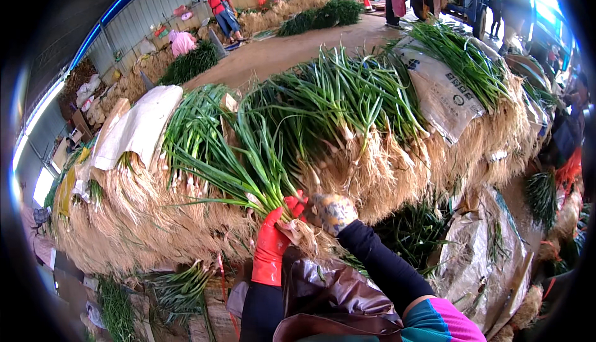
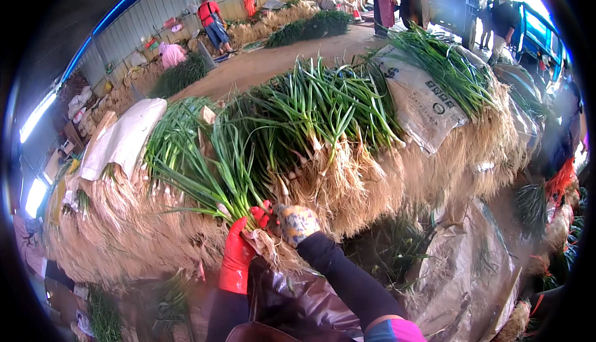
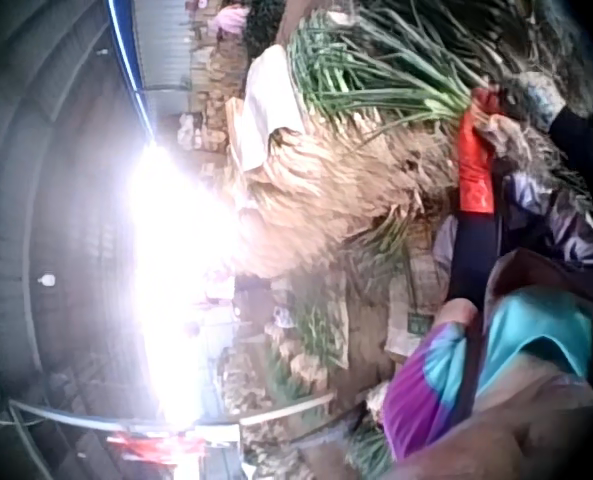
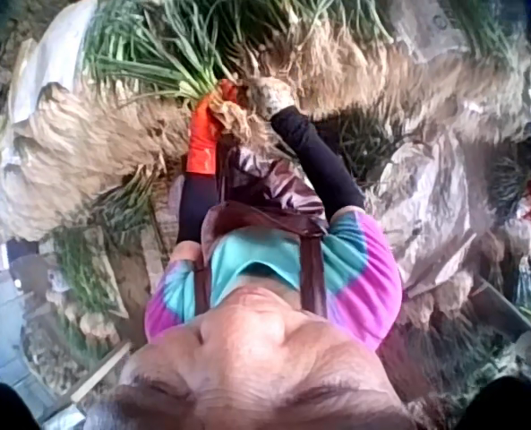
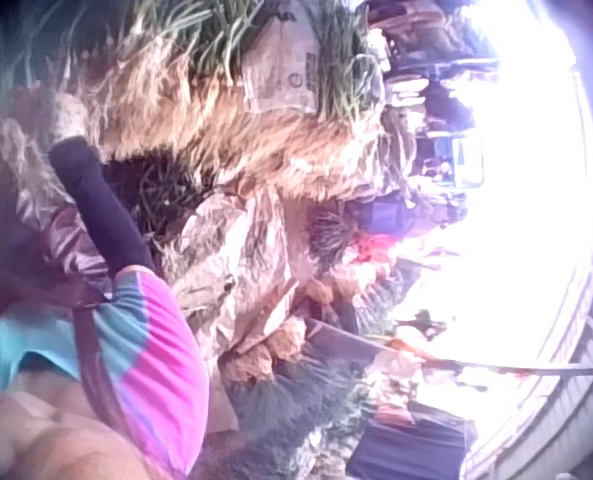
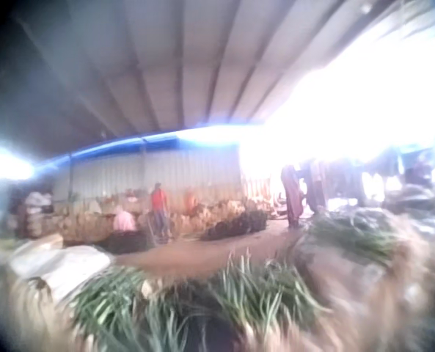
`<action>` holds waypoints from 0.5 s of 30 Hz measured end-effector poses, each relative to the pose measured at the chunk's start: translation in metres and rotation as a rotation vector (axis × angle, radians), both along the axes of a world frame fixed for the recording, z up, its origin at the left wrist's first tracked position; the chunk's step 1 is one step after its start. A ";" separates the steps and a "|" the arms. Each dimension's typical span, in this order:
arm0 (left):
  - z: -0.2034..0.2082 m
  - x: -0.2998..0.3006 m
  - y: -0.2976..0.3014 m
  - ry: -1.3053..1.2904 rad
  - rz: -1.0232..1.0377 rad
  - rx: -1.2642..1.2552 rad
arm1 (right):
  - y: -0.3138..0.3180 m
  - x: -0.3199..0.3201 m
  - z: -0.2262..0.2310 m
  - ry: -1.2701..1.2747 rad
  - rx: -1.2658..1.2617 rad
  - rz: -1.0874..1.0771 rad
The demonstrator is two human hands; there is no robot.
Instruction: The person gathers bundles of scallions from a large pile, removes individual yellowing or damaged leaves by hand, and places the cleaned bundles onto a nearby sorting area.
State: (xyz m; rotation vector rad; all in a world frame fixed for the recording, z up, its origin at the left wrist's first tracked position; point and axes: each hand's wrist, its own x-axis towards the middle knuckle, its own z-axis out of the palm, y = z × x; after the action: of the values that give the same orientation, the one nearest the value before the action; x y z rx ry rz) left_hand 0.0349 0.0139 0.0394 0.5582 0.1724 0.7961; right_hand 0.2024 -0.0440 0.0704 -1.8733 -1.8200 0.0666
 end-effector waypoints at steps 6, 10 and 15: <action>0.007 -0.024 -0.006 0.012 0.134 0.056 | -0.066 0.047 -0.032 -0.029 -0.480 -0.039; 0.019 -0.039 -0.003 -0.123 0.112 0.119 | -0.087 0.081 -0.034 -0.350 -0.746 0.233; 0.018 -0.010 -0.002 -0.054 0.020 0.054 | 0.005 0.037 0.005 0.025 -0.159 -0.088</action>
State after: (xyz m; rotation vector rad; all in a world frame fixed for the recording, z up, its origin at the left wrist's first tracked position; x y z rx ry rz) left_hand 0.0248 0.0121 0.0574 0.5862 0.1066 0.8365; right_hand 0.2395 -0.0391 0.0756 -2.0504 -1.7576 0.2086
